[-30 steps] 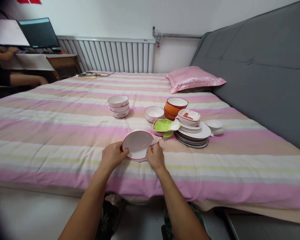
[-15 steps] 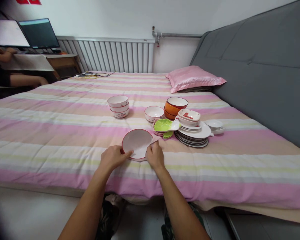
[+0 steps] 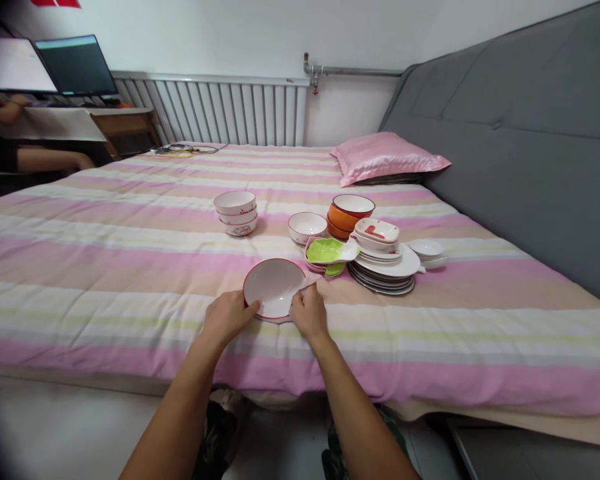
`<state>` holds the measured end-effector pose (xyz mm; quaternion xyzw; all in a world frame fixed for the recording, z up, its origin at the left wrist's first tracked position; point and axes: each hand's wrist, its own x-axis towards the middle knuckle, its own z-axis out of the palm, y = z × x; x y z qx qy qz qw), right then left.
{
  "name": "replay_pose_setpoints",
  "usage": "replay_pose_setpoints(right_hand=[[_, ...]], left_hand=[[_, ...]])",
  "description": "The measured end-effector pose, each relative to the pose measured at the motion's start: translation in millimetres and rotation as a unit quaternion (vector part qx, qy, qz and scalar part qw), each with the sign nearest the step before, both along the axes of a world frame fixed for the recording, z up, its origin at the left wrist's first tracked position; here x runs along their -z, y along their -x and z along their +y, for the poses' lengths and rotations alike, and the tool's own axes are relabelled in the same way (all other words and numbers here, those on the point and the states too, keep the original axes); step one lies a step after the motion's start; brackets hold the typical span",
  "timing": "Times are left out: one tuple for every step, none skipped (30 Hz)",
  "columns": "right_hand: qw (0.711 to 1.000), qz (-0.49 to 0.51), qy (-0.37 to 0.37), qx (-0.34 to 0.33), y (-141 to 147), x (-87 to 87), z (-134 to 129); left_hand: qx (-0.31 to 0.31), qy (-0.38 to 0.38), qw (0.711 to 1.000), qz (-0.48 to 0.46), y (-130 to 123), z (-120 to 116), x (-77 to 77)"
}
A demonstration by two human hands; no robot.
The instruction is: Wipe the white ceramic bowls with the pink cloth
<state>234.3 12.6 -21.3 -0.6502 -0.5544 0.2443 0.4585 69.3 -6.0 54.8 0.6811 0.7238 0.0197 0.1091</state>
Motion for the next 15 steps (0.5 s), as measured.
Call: replay_pose_setpoints(right_hand=[[1.000,0.001,0.000,-0.001,-0.1,0.0,-0.1],[1.000,0.002,0.000,-0.002,-0.1,-0.1,-0.3],[1.000,0.002,0.000,-0.004,-0.1,-0.4,-0.5],[1.000,0.004,0.000,-0.006,-0.1,-0.8,-0.7],[1.000,0.005,-0.001,-0.008,-0.1,-1.2,-1.0],[1.000,0.005,-0.001,-0.009,-0.1,-1.7,-1.3],[1.000,0.006,-0.002,-0.011,-0.1,-2.1,-1.5],[1.000,0.006,-0.002,-0.011,-0.1,-2.4,-1.8],[1.000,0.006,-0.002,-0.011,-0.2,-2.6,-2.0],[1.000,0.006,-0.002,-0.010,-0.2,-2.8,-2.2],[1.000,0.006,-0.001,-0.009,-0.3,-2.8,-2.3],[1.000,0.006,-0.001,-0.009,-0.3,-2.8,-2.3],[1.000,0.006,0.000,-0.009,-0.3,-2.7,-2.3],[1.000,0.005,0.001,-0.009,-0.3,-2.5,-2.3],[1.000,0.005,0.002,-0.010,-0.3,-2.4,-2.3]], left_hand=[[0.002,-0.002,1.000,0.004,-0.6,-0.8,-0.8],[0.004,-0.006,1.000,0.008,-1.3,-1.5,-1.5],[0.005,-0.013,1.000,0.012,-1.9,-2.2,-2.3],[0.005,-0.023,1.000,0.015,-2.4,-2.8,-3.1],[0.005,-0.032,0.999,0.017,-2.9,-3.3,-3.8],[0.003,-0.038,0.999,0.019,-3.3,-3.6,-4.5],[0.000,-0.042,0.999,0.020,-3.5,-3.7,-5.0],[-0.002,-0.043,0.999,0.019,-3.7,-3.6,-5.3],[-0.003,-0.043,0.999,0.018,-3.7,-3.3,-5.3],[-0.003,-0.044,0.999,0.016,-3.7,-2.8,-5.0],[-0.004,-0.046,0.999,0.013,-3.5,-2.1,-4.3],[-0.004,-0.049,0.999,0.008,-3.2,-1.4,-3.5],[-0.002,-0.052,0.999,0.001,-2.9,-0.5,-2.4],[0.002,-0.059,0.998,-0.008,-2.6,0.3,-1.4],[0.009,-0.069,0.997,-0.018,-2.4,1.0,-0.4]])
